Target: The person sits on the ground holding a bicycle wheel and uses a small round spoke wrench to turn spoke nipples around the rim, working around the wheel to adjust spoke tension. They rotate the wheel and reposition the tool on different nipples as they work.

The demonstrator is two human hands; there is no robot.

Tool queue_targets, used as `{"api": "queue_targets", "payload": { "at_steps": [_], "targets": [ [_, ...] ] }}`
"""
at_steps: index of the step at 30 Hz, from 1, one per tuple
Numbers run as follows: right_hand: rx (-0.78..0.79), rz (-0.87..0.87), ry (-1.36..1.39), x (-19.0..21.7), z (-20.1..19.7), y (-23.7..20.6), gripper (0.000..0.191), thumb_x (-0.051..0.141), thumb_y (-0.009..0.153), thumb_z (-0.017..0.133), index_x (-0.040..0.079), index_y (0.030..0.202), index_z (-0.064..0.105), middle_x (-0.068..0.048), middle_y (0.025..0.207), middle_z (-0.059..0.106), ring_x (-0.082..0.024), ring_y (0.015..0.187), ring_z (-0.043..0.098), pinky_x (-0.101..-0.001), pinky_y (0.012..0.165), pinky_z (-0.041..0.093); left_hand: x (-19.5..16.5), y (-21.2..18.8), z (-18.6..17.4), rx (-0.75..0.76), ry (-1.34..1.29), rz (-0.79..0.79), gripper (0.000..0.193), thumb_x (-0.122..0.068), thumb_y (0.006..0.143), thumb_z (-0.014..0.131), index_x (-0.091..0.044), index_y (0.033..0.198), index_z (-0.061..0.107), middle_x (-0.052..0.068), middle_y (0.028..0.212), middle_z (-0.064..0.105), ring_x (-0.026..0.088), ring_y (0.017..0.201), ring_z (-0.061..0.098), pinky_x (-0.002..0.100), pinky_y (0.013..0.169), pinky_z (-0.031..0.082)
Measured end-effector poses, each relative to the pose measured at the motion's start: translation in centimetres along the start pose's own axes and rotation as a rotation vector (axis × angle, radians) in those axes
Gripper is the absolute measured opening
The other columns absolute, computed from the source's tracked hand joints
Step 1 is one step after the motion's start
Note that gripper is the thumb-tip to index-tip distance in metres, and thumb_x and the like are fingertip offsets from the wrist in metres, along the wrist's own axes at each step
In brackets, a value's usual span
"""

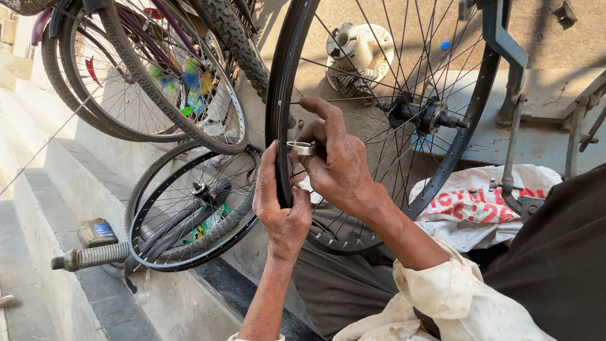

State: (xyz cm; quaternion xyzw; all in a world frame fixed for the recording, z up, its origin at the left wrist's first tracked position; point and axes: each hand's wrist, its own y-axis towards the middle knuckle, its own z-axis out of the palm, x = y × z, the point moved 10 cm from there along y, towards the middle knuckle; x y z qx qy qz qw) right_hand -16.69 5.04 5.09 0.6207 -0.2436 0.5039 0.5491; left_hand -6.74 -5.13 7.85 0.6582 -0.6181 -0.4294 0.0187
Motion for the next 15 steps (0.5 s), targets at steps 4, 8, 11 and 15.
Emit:
{"api": "queue_targets", "payload": {
  "at_steps": [4,8,11,15],
  "targets": [
    [0.011,0.093,0.092,-0.9,0.0,-0.2,0.076,-0.005,0.084,0.074,0.004,0.149,0.035,-0.007,0.096,0.071,-0.016,0.087,0.075,-0.0319,0.076,0.060,0.1,-0.3,0.0,0.008,-0.024,-0.004,0.075,0.011,0.080,0.056,-0.004,0.153,0.046,0.016,0.137,0.065,0.025,0.121,0.071,0.035,0.101,0.059],
    [0.086,0.101,0.316,-1.1,-0.3,-0.4,0.083,-0.004,0.080,0.081,0.005,0.150,0.038,-0.010,0.115,0.066,-0.017,0.104,0.069,-0.0335,0.090,0.060,0.5,-0.3,0.0,0.006,-0.032,-0.049,0.077,0.014,0.078,0.053,-0.004,0.153,0.046,0.017,0.135,0.065,0.023,0.115,0.071,0.034,0.093,0.061],
    [0.100,0.107,0.321,-1.4,-0.5,-0.6,0.079,-0.003,0.083,0.080,0.006,0.151,0.041,-0.010,0.120,0.064,-0.017,0.108,0.068,-0.0329,0.094,0.060,1.2,-0.4,0.4,0.044,-0.140,-0.099,0.078,0.015,0.080,0.053,-0.005,0.155,0.042,0.015,0.134,0.064,0.020,0.112,0.072,0.031,0.089,0.066],
    [0.093,0.166,0.311,-2.4,-0.1,-0.8,0.072,-0.003,0.084,0.077,0.006,0.148,0.045,-0.009,0.116,0.064,-0.015,0.105,0.069,-0.0311,0.093,0.062,1.3,-0.6,0.3,0.035,-0.139,-0.081,0.079,0.016,0.081,0.052,-0.007,0.156,0.040,0.015,0.137,0.060,0.019,0.114,0.071,0.030,0.088,0.066]
  ]
}}
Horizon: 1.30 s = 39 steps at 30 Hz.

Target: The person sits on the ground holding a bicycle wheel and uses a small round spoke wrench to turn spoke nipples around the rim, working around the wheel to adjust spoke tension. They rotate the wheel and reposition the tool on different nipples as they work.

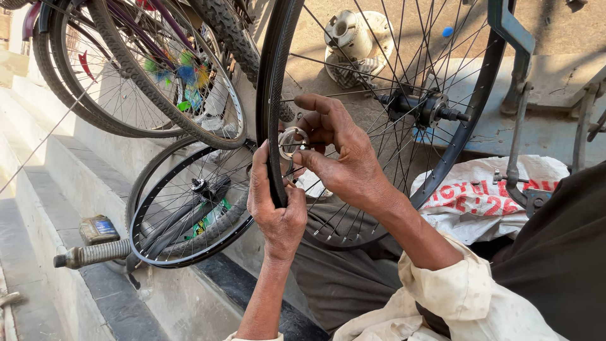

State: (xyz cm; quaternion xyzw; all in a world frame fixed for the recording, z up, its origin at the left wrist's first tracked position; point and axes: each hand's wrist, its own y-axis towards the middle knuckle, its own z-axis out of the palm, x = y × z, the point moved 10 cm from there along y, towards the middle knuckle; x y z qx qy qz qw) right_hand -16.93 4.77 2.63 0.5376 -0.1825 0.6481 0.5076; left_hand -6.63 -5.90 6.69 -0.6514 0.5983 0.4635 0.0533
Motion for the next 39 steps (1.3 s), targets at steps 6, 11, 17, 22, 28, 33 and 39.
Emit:
{"api": "queue_targets", "payload": {
  "at_steps": [6,11,17,22,28,33,39],
  "targets": [
    [0.003,-0.081,0.005,0.6,0.1,0.1,0.057,0.000,0.086,0.080,0.003,0.138,0.056,-0.006,0.119,0.064,-0.014,0.108,0.069,-0.0303,0.092,0.063,0.7,-0.4,-0.4,-0.020,0.091,-0.034,0.078,0.013,0.081,0.055,-0.006,0.156,0.044,0.011,0.129,0.065,0.013,0.095,0.068,0.026,0.077,0.058],
    [0.030,-0.085,-0.132,1.0,0.2,0.2,0.045,0.003,0.085,0.082,0.005,0.128,0.067,-0.005,0.104,0.066,-0.013,0.090,0.071,-0.0272,0.077,0.061,0.1,-0.5,-0.4,-0.023,0.132,0.027,0.077,0.012,0.080,0.055,-0.005,0.155,0.044,0.013,0.135,0.063,0.017,0.103,0.068,0.029,0.086,0.058],
    [-0.033,-0.409,-0.219,4.4,0.2,-1.6,0.029,0.004,0.086,0.081,0.006,0.110,0.065,-0.010,0.113,0.061,-0.020,0.101,0.064,-0.0339,0.084,0.055,-0.8,-0.4,-0.2,-0.040,0.190,0.118,0.078,0.011,0.080,0.054,-0.005,0.156,0.045,0.013,0.137,0.064,0.022,0.117,0.070,0.033,0.099,0.058],
    [-0.017,-0.379,-0.185,3.5,-0.4,-1.1,0.032,0.012,0.091,0.085,0.008,0.116,0.064,-0.009,0.115,0.061,-0.021,0.096,0.067,-0.0309,0.078,0.059,-0.9,-0.4,-0.2,-0.027,0.149,0.110,0.078,0.012,0.079,0.056,-0.003,0.155,0.044,0.019,0.144,0.059,0.028,0.126,0.066,0.037,0.103,0.057],
    [0.058,-0.166,-0.603,1.5,1.6,1.2,0.053,0.003,0.085,0.081,0.004,0.134,0.060,-0.007,0.107,0.070,-0.020,0.092,0.071,-0.0369,0.074,0.059,-0.8,-0.5,-0.1,-0.017,0.152,0.104,0.074,0.013,0.085,0.056,-0.005,0.156,0.045,0.013,0.140,0.064,0.025,0.125,0.070,0.035,0.103,0.060],
    [0.146,0.091,-0.029,0.0,1.8,0.9,0.065,0.000,0.077,0.082,0.007,0.137,0.055,-0.010,0.102,0.062,-0.016,0.096,0.065,-0.0313,0.084,0.060,-0.7,-0.4,-0.3,-0.029,0.124,0.082,0.076,0.013,0.080,0.053,-0.003,0.154,0.044,0.017,0.142,0.062,0.027,0.124,0.069,0.035,0.100,0.060],
    [-0.131,-0.353,-0.392,4.9,1.2,-1.9,0.031,0.004,0.094,0.076,0.005,0.121,0.061,-0.008,0.122,0.061,-0.013,0.105,0.066,-0.0256,0.086,0.057,-0.6,-0.3,-0.6,-0.028,0.114,0.052,0.073,0.012,0.082,0.053,-0.004,0.153,0.047,0.014,0.144,0.062,0.026,0.124,0.070,0.034,0.100,0.060]
  ]
}}
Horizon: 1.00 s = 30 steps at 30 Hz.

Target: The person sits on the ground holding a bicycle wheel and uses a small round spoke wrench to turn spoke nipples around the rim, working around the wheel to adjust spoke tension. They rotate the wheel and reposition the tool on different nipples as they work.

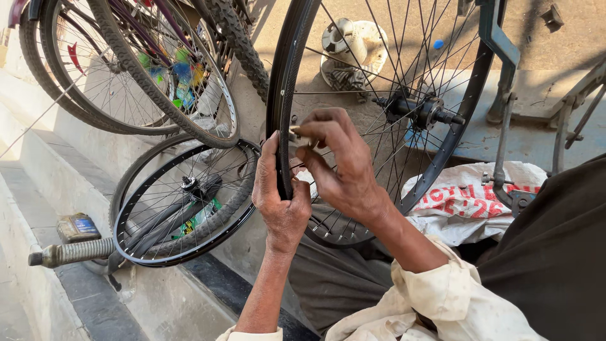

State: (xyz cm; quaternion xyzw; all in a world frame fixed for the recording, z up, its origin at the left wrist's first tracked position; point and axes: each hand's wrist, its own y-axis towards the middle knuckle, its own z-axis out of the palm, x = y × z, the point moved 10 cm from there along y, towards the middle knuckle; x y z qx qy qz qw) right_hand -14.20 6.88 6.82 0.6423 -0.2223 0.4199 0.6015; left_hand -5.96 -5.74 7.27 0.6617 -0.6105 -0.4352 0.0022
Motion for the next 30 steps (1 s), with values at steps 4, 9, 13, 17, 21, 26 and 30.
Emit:
{"api": "queue_targets", "payload": {
  "at_steps": [4,9,13,17,21,26,30],
  "targets": [
    [0.094,0.010,0.124,-0.3,0.0,0.0,0.029,0.005,0.090,0.077,0.004,0.115,0.062,-0.015,0.119,0.061,-0.024,0.109,0.061,-0.0371,0.090,0.055,-0.7,-0.3,-0.3,-0.012,0.065,0.095,0.076,0.012,0.081,0.056,-0.003,0.155,0.044,0.015,0.148,0.059,0.029,0.132,0.065,0.037,0.107,0.056],
    [0.240,0.265,0.342,-3.5,1.9,1.1,0.053,0.006,0.082,0.076,0.004,0.130,0.053,-0.006,0.106,0.066,-0.015,0.096,0.067,-0.0330,0.079,0.062,1.4,-0.3,-0.1,0.022,-0.012,-0.081,0.076,0.009,0.079,0.054,-0.004,0.153,0.044,0.014,0.147,0.060,0.022,0.113,0.070,0.031,0.088,0.059],
    [0.355,0.220,-0.293,-3.7,3.8,1.7,0.046,0.004,0.086,0.076,0.004,0.130,0.063,-0.007,0.104,0.071,-0.018,0.085,0.072,-0.0372,0.071,0.056,0.5,-0.5,-0.2,0.030,0.026,-0.002,0.078,0.011,0.081,0.054,-0.005,0.156,0.043,0.013,0.146,0.060,0.025,0.125,0.067,0.034,0.097,0.059],
    [0.396,0.488,0.258,-5.2,4.1,0.6,0.052,0.003,0.080,0.079,0.007,0.130,0.065,-0.005,0.102,0.070,-0.014,0.092,0.067,-0.0314,0.082,0.058,0.0,-0.6,-0.5,0.010,0.105,0.063,0.081,0.012,0.079,0.056,-0.007,0.157,0.043,0.013,0.143,0.060,0.025,0.125,0.066,0.038,0.103,0.056],
    [0.215,0.391,0.385,-4.2,2.3,0.4,0.056,0.003,0.081,0.080,0.005,0.134,0.061,-0.008,0.114,0.068,-0.014,0.102,0.065,-0.0297,0.092,0.058,1.5,-0.4,-0.4,0.011,0.018,-0.065,0.079,0.012,0.077,0.054,-0.007,0.153,0.045,0.014,0.141,0.063,0.023,0.109,0.069,0.035,0.090,0.059],
    [0.004,-0.063,-0.029,0.8,0.7,-0.2,0.037,0.001,0.082,0.079,0.002,0.113,0.060,-0.020,0.121,0.062,-0.026,0.112,0.062,-0.0353,0.092,0.056,0.1,-0.3,-0.5,0.003,0.037,0.054,0.079,0.013,0.081,0.056,-0.007,0.156,0.044,0.013,0.144,0.061,0.025,0.123,0.069,0.034,0.099,0.059],
    [0.176,0.192,0.218,-2.5,1.2,0.2,0.019,0.002,0.088,0.081,0.004,0.102,0.068,-0.016,0.125,0.072,-0.025,0.083,0.069,-0.0355,0.076,0.058,0.3,-0.6,-0.6,-0.004,0.051,0.032,0.078,0.013,0.080,0.056,-0.006,0.155,0.044,0.013,0.144,0.061,0.024,0.122,0.068,0.034,0.098,0.059]
  ]
}}
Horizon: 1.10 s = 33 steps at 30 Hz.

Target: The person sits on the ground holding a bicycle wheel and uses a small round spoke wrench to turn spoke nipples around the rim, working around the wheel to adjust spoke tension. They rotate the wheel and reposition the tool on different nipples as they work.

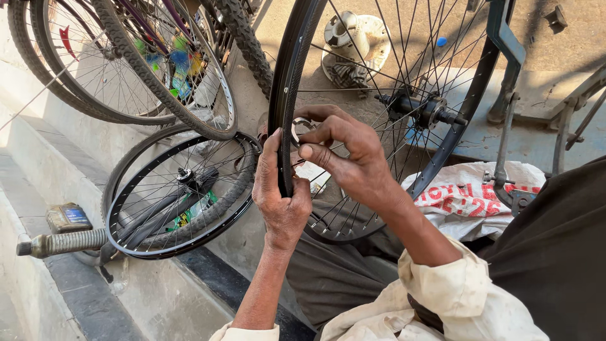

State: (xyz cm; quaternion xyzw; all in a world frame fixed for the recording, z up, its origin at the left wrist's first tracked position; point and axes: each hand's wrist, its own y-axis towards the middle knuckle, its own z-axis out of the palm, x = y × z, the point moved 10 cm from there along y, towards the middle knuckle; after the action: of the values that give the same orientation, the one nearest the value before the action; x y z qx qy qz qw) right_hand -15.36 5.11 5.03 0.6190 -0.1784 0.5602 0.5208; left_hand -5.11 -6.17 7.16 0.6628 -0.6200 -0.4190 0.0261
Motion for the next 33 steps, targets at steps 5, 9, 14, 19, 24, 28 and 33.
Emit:
{"api": "queue_targets", "payload": {
  "at_steps": [5,9,14,19,24,28,33],
  "targets": [
    [0.093,-0.011,-0.198,-0.6,1.0,1.3,0.049,0.011,0.087,0.079,0.000,0.129,0.055,-0.015,0.108,0.070,-0.025,0.096,0.071,-0.0386,0.078,0.059,1.0,-0.3,0.3,0.021,-0.018,-0.103,0.076,0.011,0.080,0.057,-0.006,0.153,0.046,0.013,0.141,0.063,0.025,0.117,0.069,0.034,0.094,0.058],
    [0.083,0.025,-0.583,-1.1,1.9,1.9,0.047,0.002,0.083,0.075,0.006,0.129,0.066,-0.012,0.101,0.075,-0.027,0.087,0.072,-0.0432,0.074,0.058,-0.5,-0.3,0.0,-0.005,0.027,0.033,0.075,0.012,0.082,0.057,-0.006,0.154,0.045,0.015,0.144,0.061,0.031,0.133,0.064,0.039,0.111,0.054],
    [0.216,0.181,0.196,-2.2,1.7,1.1,0.051,0.008,0.084,0.083,0.005,0.133,0.067,-0.005,0.112,0.075,-0.017,0.103,0.071,-0.0349,0.091,0.061,0.4,-0.6,0.0,0.001,0.014,-0.028,0.077,0.012,0.079,0.055,-0.005,0.153,0.044,0.015,0.144,0.061,0.027,0.123,0.067,0.035,0.096,0.056],
    [0.137,0.364,0.480,-3.8,0.9,0.2,0.067,0.005,0.077,0.081,0.007,0.141,0.061,0.000,0.109,0.071,-0.013,0.104,0.067,-0.0310,0.091,0.063,0.4,-0.6,0.3,0.026,-0.017,-0.005,0.079,0.013,0.084,0.054,-0.007,0.159,0.043,0.008,0.140,0.061,0.018,0.118,0.069,0.028,0.090,0.060],
    [0.058,0.251,0.179,-3.5,0.7,0.2,0.062,0.004,0.075,0.090,0.005,0.133,0.068,-0.004,0.101,0.070,-0.011,0.091,0.068,-0.0291,0.079,0.064,0.5,-0.6,0.2,0.009,-0.016,-0.026,0.080,0.014,0.079,0.055,-0.006,0.155,0.044,0.012,0.145,0.059,0.019,0.115,0.069,0.027,0.083,0.059],
    [-0.089,0.042,-0.082,-1.1,0.2,-0.1,0.042,0.003,0.080,0.088,0.003,0.116,0.066,-0.006,0.103,0.070,-0.014,0.087,0.067,-0.0285,0.075,0.057,1.2,-0.8,0.3,0.017,-0.053,-0.104,0.079,0.013,0.077,0.056,-0.005,0.153,0.045,0.013,0.146,0.060,0.016,0.107,0.070,0.026,0.076,0.058],
    [-0.138,-0.373,-0.222,4.4,0.1,-1.5,0.032,0.003,0.081,0.080,0.002,0.104,0.058,-0.020,0.120,0.060,-0.025,0.099,0.067,-0.0315,0.081,0.057,-0.4,-0.5,-0.1,-0.026,0.048,0.071,0.078,0.014,0.082,0.057,-0.006,0.156,0.044,0.012,0.146,0.061,0.026,0.129,0.067,0.036,0.105,0.058]
  ]
}}
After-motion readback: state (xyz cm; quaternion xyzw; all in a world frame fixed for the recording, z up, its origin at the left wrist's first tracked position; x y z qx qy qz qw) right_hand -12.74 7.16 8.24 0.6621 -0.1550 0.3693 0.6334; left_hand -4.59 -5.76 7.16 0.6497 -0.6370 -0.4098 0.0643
